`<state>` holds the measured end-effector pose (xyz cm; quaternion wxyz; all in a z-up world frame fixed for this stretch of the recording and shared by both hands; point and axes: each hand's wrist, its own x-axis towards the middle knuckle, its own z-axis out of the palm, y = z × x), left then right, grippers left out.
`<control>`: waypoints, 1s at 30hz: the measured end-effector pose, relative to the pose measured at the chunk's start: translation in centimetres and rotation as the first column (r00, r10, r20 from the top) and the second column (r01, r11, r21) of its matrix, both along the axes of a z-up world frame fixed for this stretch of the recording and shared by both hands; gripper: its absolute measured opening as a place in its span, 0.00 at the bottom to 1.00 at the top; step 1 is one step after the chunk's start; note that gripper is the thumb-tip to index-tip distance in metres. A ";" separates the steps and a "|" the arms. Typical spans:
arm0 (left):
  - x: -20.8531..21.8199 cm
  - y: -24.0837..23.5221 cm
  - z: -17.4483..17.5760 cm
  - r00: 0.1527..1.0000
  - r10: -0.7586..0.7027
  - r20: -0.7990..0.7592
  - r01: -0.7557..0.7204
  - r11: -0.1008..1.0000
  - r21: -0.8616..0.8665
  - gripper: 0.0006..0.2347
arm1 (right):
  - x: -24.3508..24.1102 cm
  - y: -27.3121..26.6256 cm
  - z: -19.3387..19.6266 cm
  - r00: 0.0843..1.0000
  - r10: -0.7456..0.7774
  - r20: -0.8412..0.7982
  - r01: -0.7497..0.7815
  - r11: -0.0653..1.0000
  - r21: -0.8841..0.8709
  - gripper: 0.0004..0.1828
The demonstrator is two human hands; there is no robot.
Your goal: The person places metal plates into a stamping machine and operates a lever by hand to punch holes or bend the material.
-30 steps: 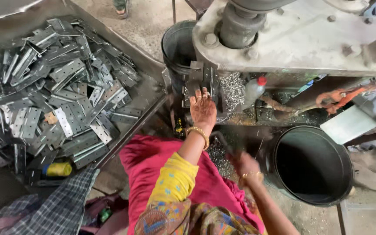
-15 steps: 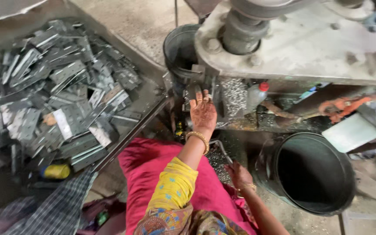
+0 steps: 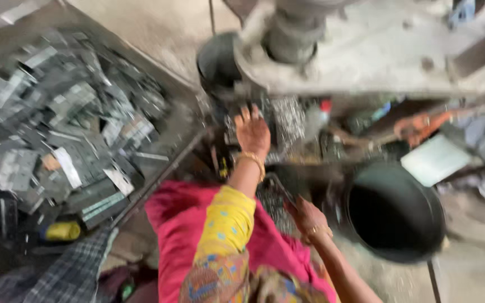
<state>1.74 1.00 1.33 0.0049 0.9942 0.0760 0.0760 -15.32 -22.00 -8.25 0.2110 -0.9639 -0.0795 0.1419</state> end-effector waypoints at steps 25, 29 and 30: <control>-8.7 0.1 1.2 0.847 -0.381 0.372 0.388 0.920 0.059 0.12 | 1.4 2.4 10.3 0.989 0.126 0.072 -0.103 0.959 -0.264 0.23; -5.1 -5.8 4.0 0.989 -0.109 0.095 0.098 0.989 0.113 0.11 | 2.1 2.6 10.4 0.994 0.108 0.028 -0.097 0.958 -0.271 0.25; -5.0 -6.5 3.8 0.999 -0.022 -0.043 0.027 0.992 0.124 0.11 | 1.9 2.6 10.2 0.994 0.107 0.003 -0.102 0.955 -0.278 0.25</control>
